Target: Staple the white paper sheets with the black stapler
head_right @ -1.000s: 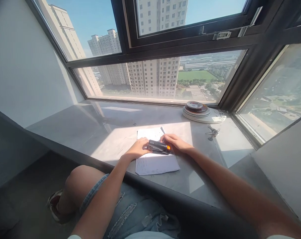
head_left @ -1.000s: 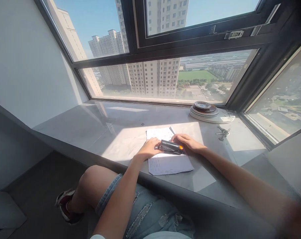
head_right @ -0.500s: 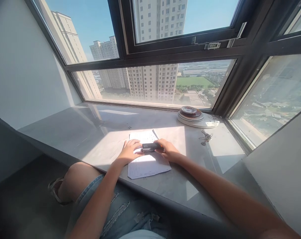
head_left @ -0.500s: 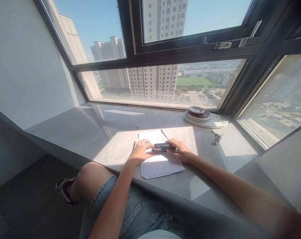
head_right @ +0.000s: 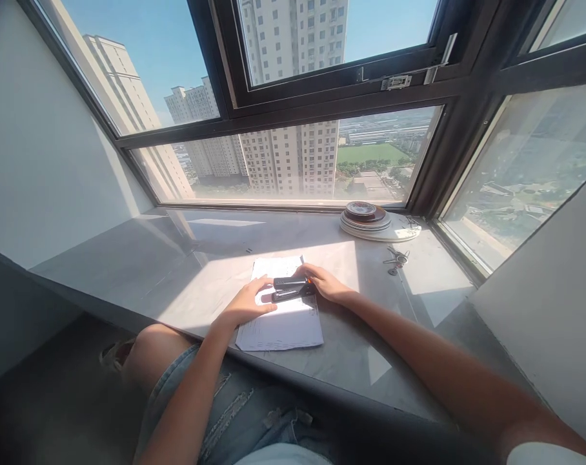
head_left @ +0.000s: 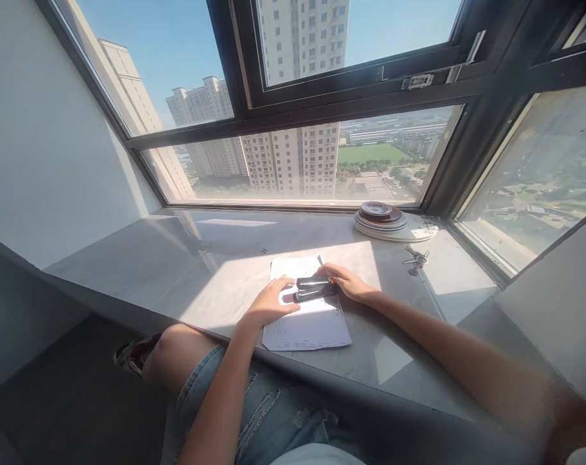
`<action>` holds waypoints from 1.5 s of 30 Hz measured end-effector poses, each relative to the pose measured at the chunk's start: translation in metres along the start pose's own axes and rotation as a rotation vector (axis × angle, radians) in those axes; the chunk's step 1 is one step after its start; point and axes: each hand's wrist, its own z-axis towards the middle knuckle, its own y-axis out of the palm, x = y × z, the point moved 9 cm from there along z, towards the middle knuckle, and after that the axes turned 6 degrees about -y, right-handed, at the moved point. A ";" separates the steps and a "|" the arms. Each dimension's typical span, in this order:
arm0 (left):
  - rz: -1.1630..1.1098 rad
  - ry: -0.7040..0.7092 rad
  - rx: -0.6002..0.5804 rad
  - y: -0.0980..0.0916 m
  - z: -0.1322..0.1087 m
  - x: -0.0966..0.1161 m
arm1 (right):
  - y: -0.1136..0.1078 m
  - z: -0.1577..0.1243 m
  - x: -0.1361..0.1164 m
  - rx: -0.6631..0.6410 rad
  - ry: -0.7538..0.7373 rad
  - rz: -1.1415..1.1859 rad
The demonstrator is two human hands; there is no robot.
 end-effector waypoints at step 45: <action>-0.994 -0.192 0.074 0.031 0.000 -0.024 | 0.038 -0.033 -0.070 0.010 -0.534 -0.661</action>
